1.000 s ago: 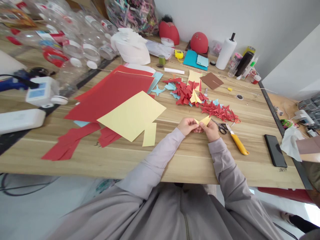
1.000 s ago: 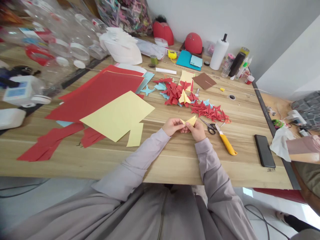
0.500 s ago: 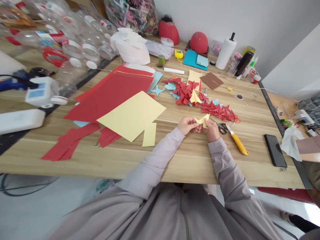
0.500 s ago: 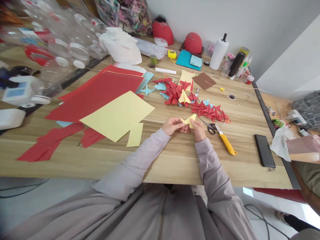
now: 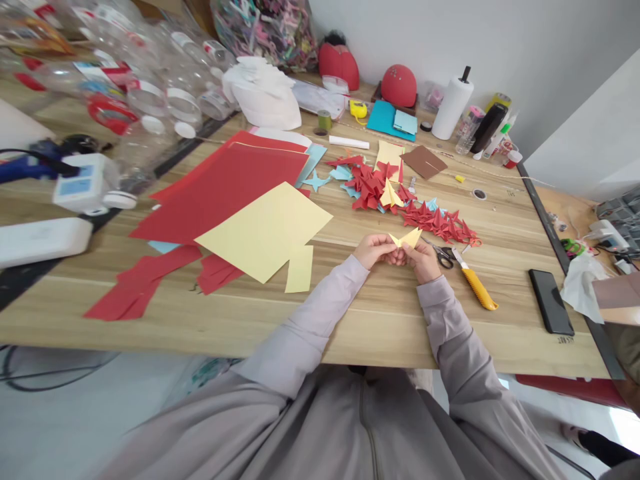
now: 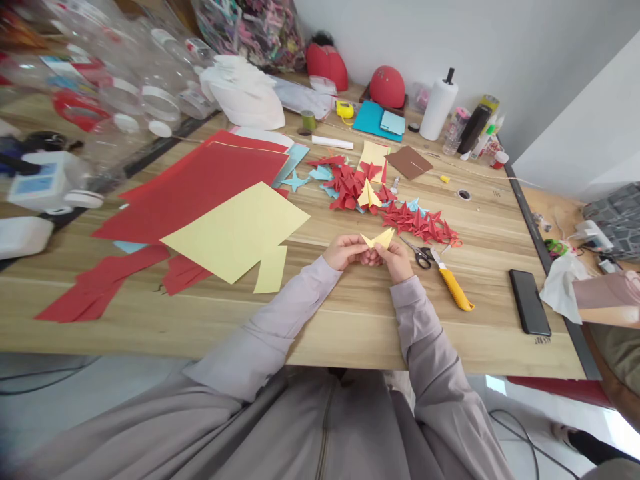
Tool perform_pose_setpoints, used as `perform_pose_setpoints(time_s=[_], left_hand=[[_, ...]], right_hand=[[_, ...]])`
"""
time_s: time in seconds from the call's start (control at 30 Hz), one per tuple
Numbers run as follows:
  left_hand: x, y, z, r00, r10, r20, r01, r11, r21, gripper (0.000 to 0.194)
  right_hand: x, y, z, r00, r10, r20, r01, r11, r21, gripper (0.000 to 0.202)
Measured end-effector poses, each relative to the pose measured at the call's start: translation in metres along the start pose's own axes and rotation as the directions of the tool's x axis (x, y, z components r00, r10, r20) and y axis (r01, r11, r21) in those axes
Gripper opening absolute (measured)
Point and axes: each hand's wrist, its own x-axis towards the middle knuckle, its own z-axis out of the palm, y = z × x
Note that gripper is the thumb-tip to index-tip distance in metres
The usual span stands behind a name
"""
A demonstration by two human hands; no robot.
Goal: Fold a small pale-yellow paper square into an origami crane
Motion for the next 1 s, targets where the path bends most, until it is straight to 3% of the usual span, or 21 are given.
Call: perform_pose_setpoints(time_s=[0.27,0.4,0.5,0.67,0.83,1.0], left_hand=[[-0.0012,0.0010,0.0038,0.997,0.071,-0.043,-0.065,0.990,0.121,0.033],[-0.0004,0.0003,0.0030,0.993,0.090,-0.071,-0.082,0.991,0.104,0.034],[0.0005,0.0001,0.0011,0.985,0.097,-0.145,-0.089,0.994,0.063,0.034],[0.0018,-0.0009,0.0002,0.981,0.095,-0.167,-0.087,0.995,0.054,0.035],[0.0022,0.0000,0.0018,0.973,0.123,-0.196,-0.100,0.987,0.123,0.046],[0.0014,0.0018,0.0005,0.959,0.168,-0.231,-0.127,0.975,0.182,0.036]], right_hand=[[-0.0006,0.0001,-0.0011,0.999,-0.045,0.003,0.045,0.998,-0.046,0.025],[-0.0016,-0.0036,0.0001,1.000,0.011,-0.009,-0.011,0.998,0.056,0.028],[-0.0023,-0.0068,0.0012,0.996,0.039,-0.082,-0.031,0.995,0.099,0.030],[-0.0026,-0.0072,0.0031,0.988,-0.008,-0.153,0.005,1.000,-0.019,0.027],[-0.0014,-0.0025,0.0034,0.994,-0.031,-0.101,0.020,0.994,-0.111,0.029],[-0.0013,0.0017,0.0015,0.997,-0.048,-0.058,0.037,0.984,-0.174,0.026]])
